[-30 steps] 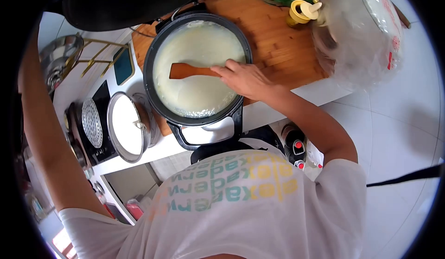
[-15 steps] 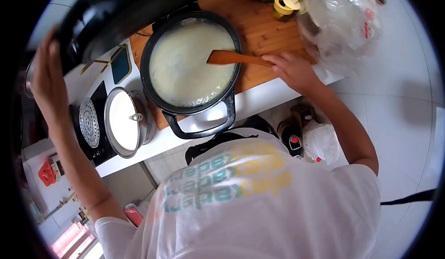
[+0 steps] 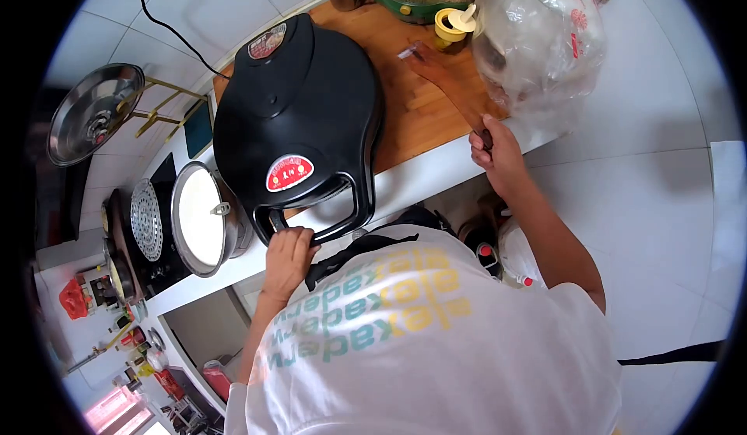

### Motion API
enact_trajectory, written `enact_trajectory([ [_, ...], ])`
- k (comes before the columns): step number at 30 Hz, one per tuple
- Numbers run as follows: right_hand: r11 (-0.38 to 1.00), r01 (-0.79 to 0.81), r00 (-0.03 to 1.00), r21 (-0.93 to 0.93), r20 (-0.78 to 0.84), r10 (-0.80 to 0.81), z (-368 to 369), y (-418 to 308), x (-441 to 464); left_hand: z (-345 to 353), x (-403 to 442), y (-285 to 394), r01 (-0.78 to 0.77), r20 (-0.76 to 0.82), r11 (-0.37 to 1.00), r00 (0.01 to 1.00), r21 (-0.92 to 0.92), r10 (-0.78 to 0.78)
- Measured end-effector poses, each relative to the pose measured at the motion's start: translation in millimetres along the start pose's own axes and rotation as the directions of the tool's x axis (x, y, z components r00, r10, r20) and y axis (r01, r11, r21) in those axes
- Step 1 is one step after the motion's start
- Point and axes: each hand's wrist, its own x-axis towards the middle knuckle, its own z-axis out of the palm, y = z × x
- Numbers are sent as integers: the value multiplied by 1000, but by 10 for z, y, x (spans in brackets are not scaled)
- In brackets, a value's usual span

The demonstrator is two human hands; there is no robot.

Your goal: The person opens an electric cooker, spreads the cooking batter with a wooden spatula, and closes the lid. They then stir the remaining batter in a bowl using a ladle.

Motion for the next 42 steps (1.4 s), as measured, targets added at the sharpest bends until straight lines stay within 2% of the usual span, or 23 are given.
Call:
enact_trajectory([
  [5, 1000, -9, 996, 26, 87, 7, 90, -173, 18, 456, -129, -20, 56, -10, 998, 998, 2, -56],
  [14, 997, -56, 986, -54, 155, 64, 277, -193, 71, 471, -97, 40, 97, -1, 995, 995, 6, -97],
  [17, 998, -27, 983, -61, 177, 38, 387, -185, 132, 493, 19, 68, 105, -28, 994, 994, -23, -106],
  [20, 984, 18, 986, -177, 164, 11, 614, -173, 183, 576, 127, 30, 99, -76, 995, 992, 15, -97],
  [23, 959, 84, 967, -270, 254, -13, 831, -90, 331, 577, 251, 16, 114, -108, 993, 988, 15, -112],
  [25, 934, 77, 953, -349, 300, 34, 1009, -26, 472, 573, 299, 12, 135, -103, 991, 986, 8, -133],
  [28, 871, 105, 942, -481, 328, 68, 1327, 29, 649, 581, 291, 19, 165, -175, 986, 970, -36, -168],
  [30, 824, 160, 923, -543, 378, 70, 1465, 64, 770, 515, 272, 60, 192, -288, 976, 934, -98, -212],
  [33, 869, 110, 895, -483, 428, 125, 1667, 67, 766, 393, 62, 113, 277, -386, 941, 860, -196, -333],
  [39, 880, -37, 794, -474, 521, 314, 2169, 217, 624, 301, -558, 221, 519, -419, 810, 694, -273, -586],
  [42, 868, -12, 749, -496, 571, 336, 2318, 257, 495, 266, -740, 257, 599, -418, 746, 622, -292, -663],
])
